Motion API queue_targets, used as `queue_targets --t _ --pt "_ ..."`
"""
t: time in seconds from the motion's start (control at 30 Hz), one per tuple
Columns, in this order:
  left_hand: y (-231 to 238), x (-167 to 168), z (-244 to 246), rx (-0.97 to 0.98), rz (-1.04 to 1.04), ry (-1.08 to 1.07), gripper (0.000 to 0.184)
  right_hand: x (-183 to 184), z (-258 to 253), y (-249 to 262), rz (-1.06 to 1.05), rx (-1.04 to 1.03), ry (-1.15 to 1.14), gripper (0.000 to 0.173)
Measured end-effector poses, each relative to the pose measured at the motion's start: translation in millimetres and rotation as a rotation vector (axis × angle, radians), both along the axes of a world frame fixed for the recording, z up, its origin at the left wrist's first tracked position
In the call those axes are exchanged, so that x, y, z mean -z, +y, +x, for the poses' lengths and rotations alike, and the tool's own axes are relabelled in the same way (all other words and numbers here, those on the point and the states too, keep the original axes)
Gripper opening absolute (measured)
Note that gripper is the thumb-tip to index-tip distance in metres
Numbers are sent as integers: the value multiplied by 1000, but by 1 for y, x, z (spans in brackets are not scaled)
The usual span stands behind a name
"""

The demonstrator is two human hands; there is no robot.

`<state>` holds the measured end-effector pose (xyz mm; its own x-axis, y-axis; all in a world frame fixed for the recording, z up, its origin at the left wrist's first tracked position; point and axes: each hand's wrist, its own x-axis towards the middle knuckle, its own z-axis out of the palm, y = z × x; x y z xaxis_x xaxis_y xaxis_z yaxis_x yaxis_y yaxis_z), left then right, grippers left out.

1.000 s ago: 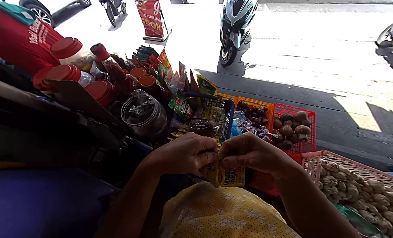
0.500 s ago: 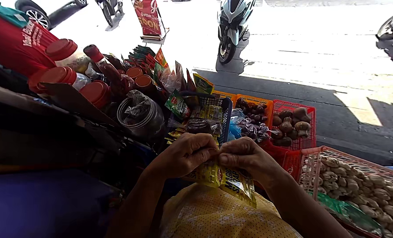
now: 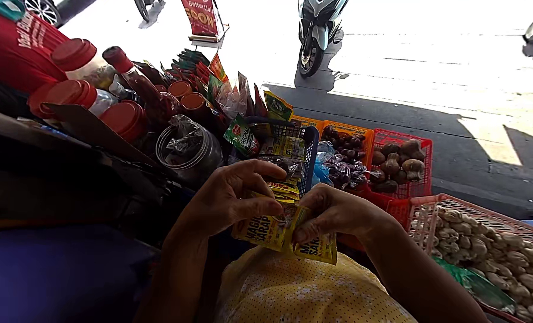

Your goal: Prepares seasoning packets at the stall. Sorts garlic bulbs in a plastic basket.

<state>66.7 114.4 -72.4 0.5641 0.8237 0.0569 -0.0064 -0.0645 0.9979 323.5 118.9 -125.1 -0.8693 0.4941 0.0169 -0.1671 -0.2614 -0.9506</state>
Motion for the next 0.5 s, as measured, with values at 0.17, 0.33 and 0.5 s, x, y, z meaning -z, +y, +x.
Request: queue_targets --t 0.17,0.33,0.5 --pt "-12 35 -6 10 -392 -344 45 -3 5 2 11 65 -31 7" --pt "-29 35 9 -164 -316 -208 31 0 2 5 55 39 -40 7" --pt "-27 37 8 -284 -198 -146 32 1 -1 5 64 105 -94 6"
